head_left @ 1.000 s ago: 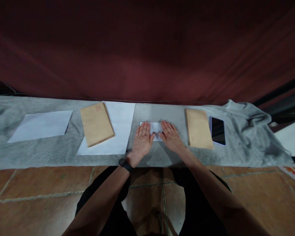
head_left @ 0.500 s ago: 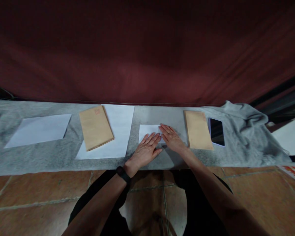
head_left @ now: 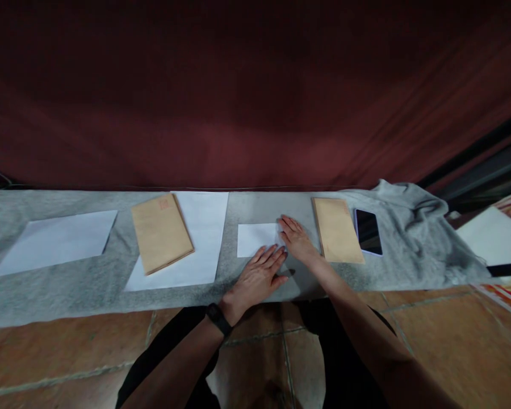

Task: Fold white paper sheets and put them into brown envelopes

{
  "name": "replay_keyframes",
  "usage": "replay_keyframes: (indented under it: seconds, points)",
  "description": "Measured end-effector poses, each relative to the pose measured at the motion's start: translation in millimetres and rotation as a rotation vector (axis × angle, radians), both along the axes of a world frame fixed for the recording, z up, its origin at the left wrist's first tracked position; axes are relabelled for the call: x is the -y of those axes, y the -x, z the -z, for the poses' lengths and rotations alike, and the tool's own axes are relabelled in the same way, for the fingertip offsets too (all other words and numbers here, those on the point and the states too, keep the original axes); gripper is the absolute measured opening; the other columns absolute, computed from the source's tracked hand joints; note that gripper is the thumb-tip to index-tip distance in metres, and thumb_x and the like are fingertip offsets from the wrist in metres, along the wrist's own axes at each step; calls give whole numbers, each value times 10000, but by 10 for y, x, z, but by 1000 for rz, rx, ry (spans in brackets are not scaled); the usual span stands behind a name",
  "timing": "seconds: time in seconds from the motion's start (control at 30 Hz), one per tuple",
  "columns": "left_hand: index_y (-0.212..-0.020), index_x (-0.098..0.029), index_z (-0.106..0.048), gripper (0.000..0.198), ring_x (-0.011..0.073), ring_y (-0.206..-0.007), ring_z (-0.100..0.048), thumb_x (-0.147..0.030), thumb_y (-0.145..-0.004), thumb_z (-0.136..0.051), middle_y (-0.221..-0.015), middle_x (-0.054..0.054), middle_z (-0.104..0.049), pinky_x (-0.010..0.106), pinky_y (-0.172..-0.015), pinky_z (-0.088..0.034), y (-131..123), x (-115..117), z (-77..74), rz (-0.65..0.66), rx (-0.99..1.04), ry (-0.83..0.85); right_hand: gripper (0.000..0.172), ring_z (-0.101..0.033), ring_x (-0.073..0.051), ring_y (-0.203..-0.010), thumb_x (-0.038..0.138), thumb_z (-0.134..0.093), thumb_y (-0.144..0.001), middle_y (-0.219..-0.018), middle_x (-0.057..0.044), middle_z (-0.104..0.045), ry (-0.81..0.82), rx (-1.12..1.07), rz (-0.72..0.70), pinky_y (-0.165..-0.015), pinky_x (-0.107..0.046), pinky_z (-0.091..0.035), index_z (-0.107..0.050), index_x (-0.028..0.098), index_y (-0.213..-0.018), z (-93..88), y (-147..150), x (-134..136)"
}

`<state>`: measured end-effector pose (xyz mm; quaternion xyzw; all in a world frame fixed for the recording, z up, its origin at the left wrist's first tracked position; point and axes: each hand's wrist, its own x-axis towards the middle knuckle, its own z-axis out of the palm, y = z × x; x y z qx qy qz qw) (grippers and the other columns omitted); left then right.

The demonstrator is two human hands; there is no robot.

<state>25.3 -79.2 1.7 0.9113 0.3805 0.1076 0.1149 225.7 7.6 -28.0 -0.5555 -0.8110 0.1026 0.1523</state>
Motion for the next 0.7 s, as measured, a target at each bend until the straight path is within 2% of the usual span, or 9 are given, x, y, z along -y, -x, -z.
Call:
replay_keyframes:
  seconds: [0.17, 0.37, 0.57, 0.7]
  points:
    - [-1544, -181, -440, 591, 213, -1539, -337, -519, -1078, -308, -1632, 87, -421, 438, -1289, -209, -14, -2, -8, -8, -21, 1, 501, -389, -254, -1507, 275, -419, -1041, -1619, -124, -440, -6, 1, 65, -1225, -470, -362, -493, 148, -1520, -25, 29, -14]
    - [-1559, -174, -412, 615, 216, -1550, -311, -538, -1073, -313, -1653, 92, -383, 439, -1293, -200, -21, 15, 49, -20, -21, -23, 488, -427, -283, -1480, 286, -480, -1025, -1583, -152, -484, -51, -19, 132, -1205, -487, -387, -529, 128, -1484, -29, 50, -18]
    - [-1558, -170, -416, 618, 239, -1534, -347, -538, -1072, -310, -1643, 100, -400, 462, -1292, -202, -47, 19, 63, -36, -20, -30, 482, -445, -292, -1470, 263, -490, -1013, -1570, -160, -499, -64, -37, 170, -1209, -495, -385, -546, 116, -1469, -49, 86, -8]
    - [-1539, -171, -442, 601, 240, -1531, -354, -529, -1072, -323, -1621, 106, -438, 463, -1285, -225, -44, 5, 64, -38, -11, -22, 484, -433, -248, -1483, 237, -467, -1016, -1590, -128, -480, -32, -78, 91, -1234, -461, -370, -542, 142, -1484, -161, 128, 25]
